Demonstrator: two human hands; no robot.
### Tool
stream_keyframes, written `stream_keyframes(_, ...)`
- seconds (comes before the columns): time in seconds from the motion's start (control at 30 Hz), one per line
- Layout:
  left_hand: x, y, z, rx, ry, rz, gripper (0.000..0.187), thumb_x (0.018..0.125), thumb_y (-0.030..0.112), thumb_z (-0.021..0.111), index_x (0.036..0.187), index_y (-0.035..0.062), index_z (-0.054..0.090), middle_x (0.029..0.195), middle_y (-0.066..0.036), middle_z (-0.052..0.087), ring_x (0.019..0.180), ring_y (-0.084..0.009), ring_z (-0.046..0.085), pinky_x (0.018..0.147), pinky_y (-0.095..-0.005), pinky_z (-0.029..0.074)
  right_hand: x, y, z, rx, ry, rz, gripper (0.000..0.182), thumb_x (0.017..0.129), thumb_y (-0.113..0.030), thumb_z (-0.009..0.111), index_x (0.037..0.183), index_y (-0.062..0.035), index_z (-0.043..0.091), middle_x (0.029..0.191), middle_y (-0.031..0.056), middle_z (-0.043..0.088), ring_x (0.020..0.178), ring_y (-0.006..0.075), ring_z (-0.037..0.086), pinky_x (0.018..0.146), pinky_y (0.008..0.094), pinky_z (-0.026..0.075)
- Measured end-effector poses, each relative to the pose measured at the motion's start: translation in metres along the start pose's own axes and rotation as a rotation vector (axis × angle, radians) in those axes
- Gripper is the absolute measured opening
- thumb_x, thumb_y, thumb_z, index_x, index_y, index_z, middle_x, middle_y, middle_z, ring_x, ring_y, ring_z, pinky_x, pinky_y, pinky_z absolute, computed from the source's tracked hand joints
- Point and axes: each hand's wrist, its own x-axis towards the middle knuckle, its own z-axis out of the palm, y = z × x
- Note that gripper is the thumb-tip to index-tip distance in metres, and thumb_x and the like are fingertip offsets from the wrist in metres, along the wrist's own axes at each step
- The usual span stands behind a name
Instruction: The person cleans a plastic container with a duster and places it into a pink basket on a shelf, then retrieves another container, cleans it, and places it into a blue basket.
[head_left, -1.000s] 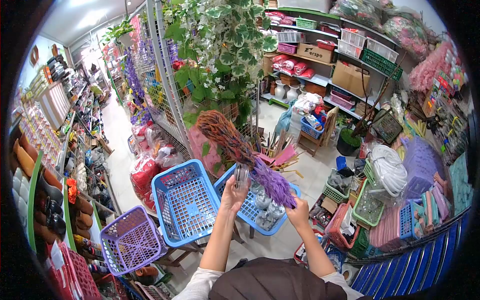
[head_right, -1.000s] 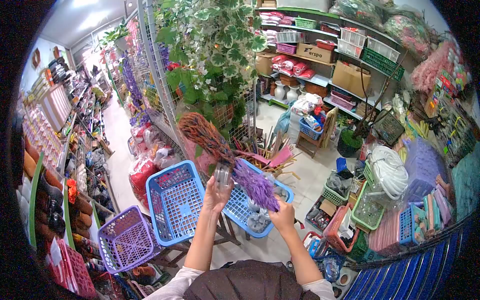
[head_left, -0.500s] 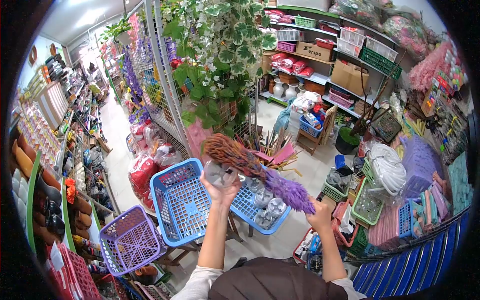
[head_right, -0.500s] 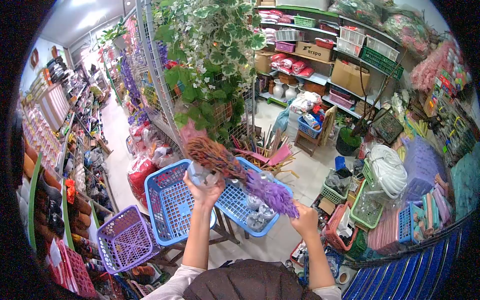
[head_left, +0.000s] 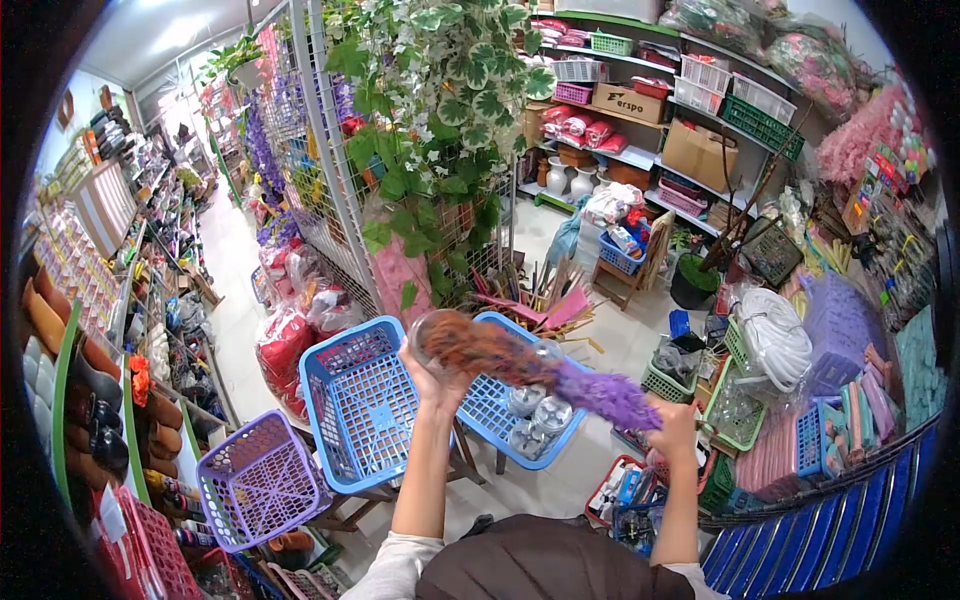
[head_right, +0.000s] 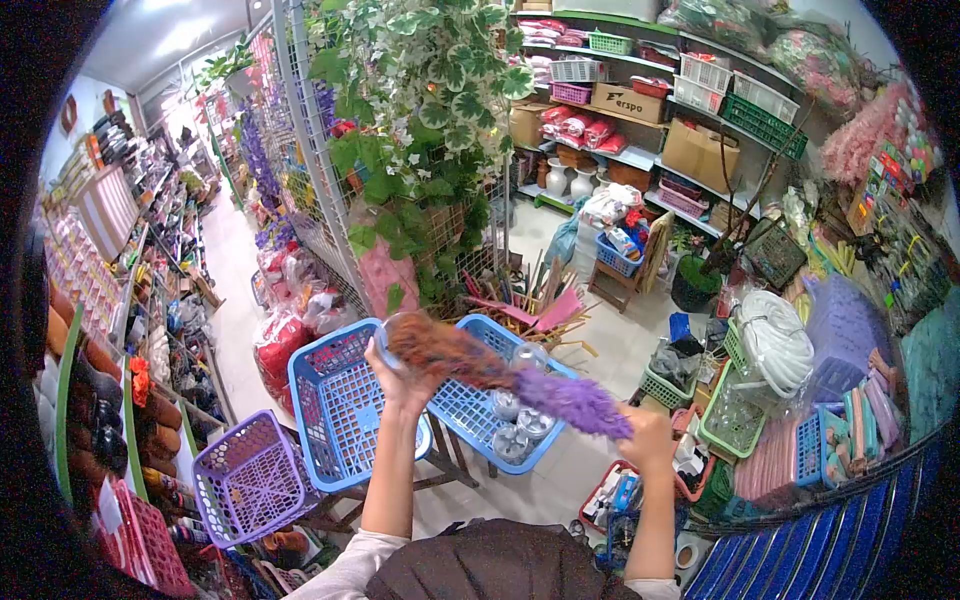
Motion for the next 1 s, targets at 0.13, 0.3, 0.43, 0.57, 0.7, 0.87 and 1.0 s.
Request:
stream_keyframes(0.13, 0.005, -0.004, -0.020, -0.038, -0.065, -0.080, 0.084, 0.073, 0.076, 0.033, 0.123, 0.0096, 0.046, 0.116, -0.012, 0.053, 0.105, -0.0289, 0.050, 0.087, -0.0440, 0.042, 0.004, -0.019, -0.005, -0.076, 0.049, 0.003, 0.031, 0.063, -0.018, 0.064, 0.091, -0.0067, 0.068, 0.080, 0.0137, 0.066, 0.067, 0.0288, 0.063, 0.063, 0.0359, 0.049)
stream_keyframes(0.3, 0.000, 0.007, -0.006, 0.003, -0.057, -0.081, 0.082, 0.073, 0.075, 0.034, 0.122, 0.0100, 0.048, 0.114, -0.012, 0.055, 0.105, -0.0292, 0.051, 0.085, -0.0463, 0.044, 0.003, -0.005, -0.014, -0.081, -0.049, 0.021, 0.029, 0.063, -0.015, 0.062, 0.090, -0.0035, 0.068, 0.078, 0.0158, 0.065, 0.068, 0.0287, 0.063, 0.062, 0.0353, 0.050)
stream_keyframes(0.43, 0.008, 0.001, -0.026, -0.240, -0.348, -0.253, 0.075, 0.073, 0.073, 0.039, 0.113, 0.0105, 0.052, 0.107, -0.009, 0.057, 0.100, -0.0264, 0.052, 0.083, -0.0418, 0.045, 0.007, -0.011, -0.008, -0.046, 0.114, 0.013, 0.029, 0.061, -0.014, 0.063, 0.088, -0.0045, 0.068, 0.077, 0.0146, 0.065, 0.066, 0.0289, 0.063, 0.060, 0.0360, 0.050)
stream_keyframes(0.57, 0.012, -0.016, -0.022, -0.157, 0.044, -0.140, 0.069, 0.073, 0.070, 0.040, 0.110, 0.0137, 0.054, 0.108, -0.008, 0.057, 0.095, -0.0238, 0.053, 0.079, -0.0339, 0.042, 0.005, -0.009, 0.001, 0.036, 0.012, -0.157, 0.030, 0.063, -0.014, 0.062, 0.090, -0.0042, 0.067, 0.079, 0.0141, 0.066, 0.064, 0.0306, 0.062, 0.058, 0.0358, 0.050)
stream_keyframes(0.7, -0.008, 0.007, -0.001, -0.124, -0.076, -0.143, 0.067, 0.073, 0.069, 0.043, 0.111, 0.0147, 0.054, 0.108, -0.008, 0.057, 0.096, -0.0241, 0.053, 0.080, -0.0352, 0.042, 0.007, -0.003, -0.018, -0.083, 0.054, -0.036, 0.035, 0.062, -0.015, 0.063, 0.095, -0.0034, 0.065, 0.081, 0.0146, 0.066, 0.066, 0.0302, 0.063, 0.059, 0.0358, 0.050)
stream_keyframes(0.87, -0.008, -0.005, 0.010, -0.091, -0.017, -0.132, 0.072, 0.073, 0.071, 0.039, 0.111, 0.0119, 0.053, 0.104, -0.008, 0.057, 0.090, -0.0249, 0.053, 0.068, -0.0354, 0.046, -0.002, -0.015, 0.016, 0.055, -0.043, -0.009, 0.031, 0.063, -0.012, 0.061, 0.093, -0.0054, 0.066, 0.080, 0.0160, 0.064, 0.066, 0.0320, 0.062, 0.060, 0.0372, 0.050)
stream_keyframes(1.0, -0.003, 0.007, -0.015, -0.073, 0.080, -0.048, 0.074, 0.072, 0.073, 0.039, 0.112, 0.0124, 0.052, 0.099, -0.009, 0.057, 0.083, -0.0242, 0.053, 0.063, -0.0349, 0.044, -0.004, -0.004, 0.026, 0.089, -0.099, 0.036, 0.030, 0.064, -0.013, 0.062, 0.093, -0.0060, 0.066, 0.079, 0.0164, 0.064, 0.066, 0.0330, 0.061, 0.059, 0.0374, 0.049)
